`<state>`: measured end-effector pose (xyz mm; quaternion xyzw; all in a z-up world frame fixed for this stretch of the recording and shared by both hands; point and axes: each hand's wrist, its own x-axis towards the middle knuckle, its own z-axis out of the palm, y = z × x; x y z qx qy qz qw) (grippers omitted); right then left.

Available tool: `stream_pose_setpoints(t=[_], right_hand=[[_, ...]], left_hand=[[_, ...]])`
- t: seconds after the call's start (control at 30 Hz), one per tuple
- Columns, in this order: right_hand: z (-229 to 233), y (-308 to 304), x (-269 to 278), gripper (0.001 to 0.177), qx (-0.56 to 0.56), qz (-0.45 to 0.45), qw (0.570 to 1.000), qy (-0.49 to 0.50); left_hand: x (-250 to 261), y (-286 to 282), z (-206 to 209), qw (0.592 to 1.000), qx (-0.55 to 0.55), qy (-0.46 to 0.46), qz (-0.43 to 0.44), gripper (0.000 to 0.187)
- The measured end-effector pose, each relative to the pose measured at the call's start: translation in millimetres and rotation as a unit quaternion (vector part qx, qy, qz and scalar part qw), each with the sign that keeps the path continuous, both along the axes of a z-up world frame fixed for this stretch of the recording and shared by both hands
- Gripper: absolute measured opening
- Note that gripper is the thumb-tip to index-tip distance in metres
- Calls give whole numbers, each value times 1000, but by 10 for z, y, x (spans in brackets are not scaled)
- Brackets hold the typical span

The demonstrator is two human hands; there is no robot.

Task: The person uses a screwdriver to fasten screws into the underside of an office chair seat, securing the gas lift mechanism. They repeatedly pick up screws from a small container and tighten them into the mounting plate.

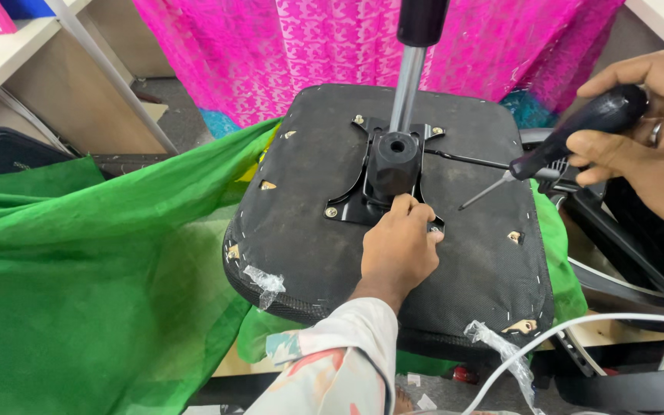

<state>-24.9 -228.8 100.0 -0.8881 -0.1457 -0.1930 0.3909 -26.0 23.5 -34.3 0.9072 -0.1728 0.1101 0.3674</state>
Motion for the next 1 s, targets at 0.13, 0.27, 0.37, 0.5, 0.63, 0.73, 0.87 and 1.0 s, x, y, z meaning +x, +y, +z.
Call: stream_pose_setpoints(t=[0.13,0.27,0.37,0.5,0.63,0.73,0.87,1.0], right_hand=[[-38,125,8,40,-4,25,1000,4],[-50,293,-49,38,-25,18,999,19],[-40,359,-28,38,-41,21,998,34],[-43,379,44,36,-81,11,994,68],[-31,382,96,36,-60,64,994,63],[9,402,116,37,-58,68,993,82],[77,470,85,35,-135,30,986,95],[143,550,75,35,-189,11,976,104]], left_hand=[[19,33,6,999,-8,52,-2,14],[38,31,23,998,2,63,0,14],[59,31,19,998,1,69,-1,14],[54,25,-11,999,-1,50,3,13],[52,22,-27,999,12,35,-1,15],[65,8,-21,998,36,44,-5,14],[77,-19,-6,998,44,48,0,13],[85,-44,4,997,48,55,9,12]])
